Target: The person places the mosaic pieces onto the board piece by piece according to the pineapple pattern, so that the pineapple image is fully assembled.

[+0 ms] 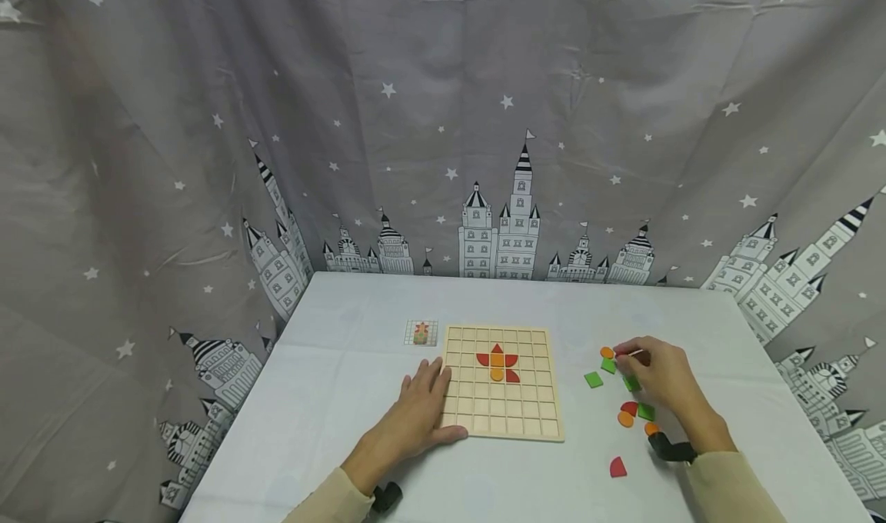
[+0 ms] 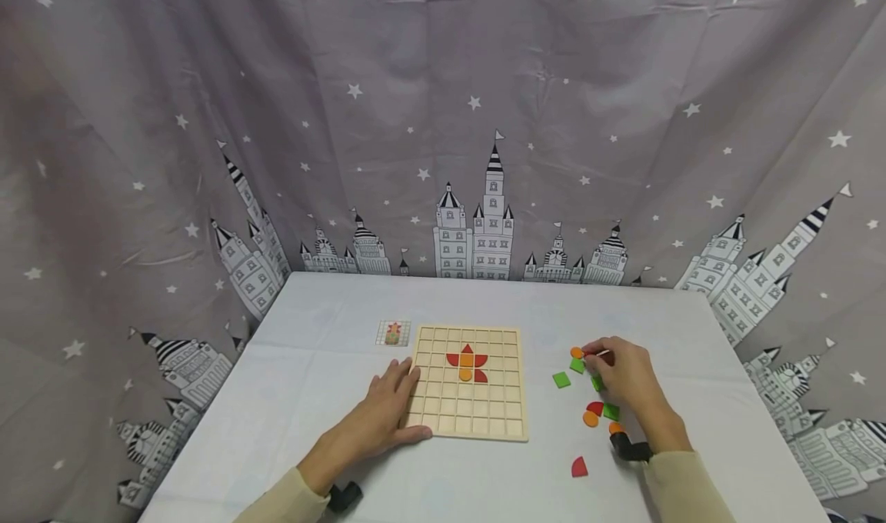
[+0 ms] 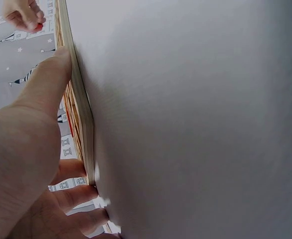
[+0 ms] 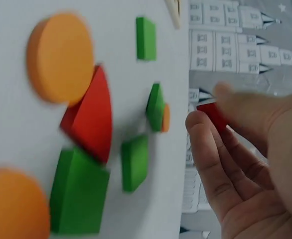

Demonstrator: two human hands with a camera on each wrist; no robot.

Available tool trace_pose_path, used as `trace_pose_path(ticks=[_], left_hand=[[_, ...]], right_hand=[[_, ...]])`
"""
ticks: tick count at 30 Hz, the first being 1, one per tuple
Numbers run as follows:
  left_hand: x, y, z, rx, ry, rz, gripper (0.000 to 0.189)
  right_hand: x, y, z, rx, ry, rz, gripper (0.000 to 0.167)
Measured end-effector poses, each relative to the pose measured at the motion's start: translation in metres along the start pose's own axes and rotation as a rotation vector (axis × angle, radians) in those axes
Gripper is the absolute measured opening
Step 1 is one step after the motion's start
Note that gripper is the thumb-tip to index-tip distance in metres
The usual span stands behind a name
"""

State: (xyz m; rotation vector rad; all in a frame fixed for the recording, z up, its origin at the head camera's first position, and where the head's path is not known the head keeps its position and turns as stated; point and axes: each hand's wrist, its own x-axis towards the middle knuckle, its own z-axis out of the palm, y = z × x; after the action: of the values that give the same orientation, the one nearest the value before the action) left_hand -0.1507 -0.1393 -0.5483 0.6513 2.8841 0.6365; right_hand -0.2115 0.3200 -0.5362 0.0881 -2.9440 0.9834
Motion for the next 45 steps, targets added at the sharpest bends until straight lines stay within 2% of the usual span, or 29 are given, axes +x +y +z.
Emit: trace_pose_path(ticks=[5, 9, 12, 16, 21, 28, 35, 41, 45], left_hand=[[-0.001, 0.002, -0.002, 0.01, -0.003, -0.01, 0.112], [-0.001, 0.002, -0.002, 0.009, -0.001, -0.012, 0.112], [-0.001, 0.001, -0.001, 0.006, -0.001, -0.014, 0.113], [-0.001, 0.001, 0.0, 0.0, -0.005, -0.021, 0.113], [-0.001, 0.001, -0.001, -0.001, -0.007, -0.022, 0.113], [-0.001, 0.0, -0.001, 0.003, -0.01, -0.016, 0.113], [-0.003, 0.002, -0.004, 0.002, -0.014, -0.016, 0.112], [-0.003, 0.002, -0.003, 0.004, -0.021, -0.011, 0.113], [-0.003, 0.002, -0.003, 0.009, -0.02, -0.005, 0.113]], right_hand=[[0.003, -0.018, 0.006, -0.001, 0.057, -0.072, 0.019], [0.007, -0.035, 0.014, 0.031, 0.057, -0.198, 0.009], [0.011, -0.048, 0.022, 0.059, 0.039, -0.313, 0.014], [0.017, -0.067, 0.034, 0.098, -0.002, -0.393, 0.024], [0.026, -0.09, 0.053, 0.143, -0.079, -0.398, 0.034], [0.035, -0.112, 0.075, 0.153, -0.16, -0.412, 0.018], [0.043, -0.128, 0.097, 0.132, -0.182, -0.542, 0.012], [0.045, -0.141, 0.114, 0.114, -0.236, -0.519, 0.009], [0.045, -0.149, 0.123, 0.107, -0.236, -0.554, 0.008]])
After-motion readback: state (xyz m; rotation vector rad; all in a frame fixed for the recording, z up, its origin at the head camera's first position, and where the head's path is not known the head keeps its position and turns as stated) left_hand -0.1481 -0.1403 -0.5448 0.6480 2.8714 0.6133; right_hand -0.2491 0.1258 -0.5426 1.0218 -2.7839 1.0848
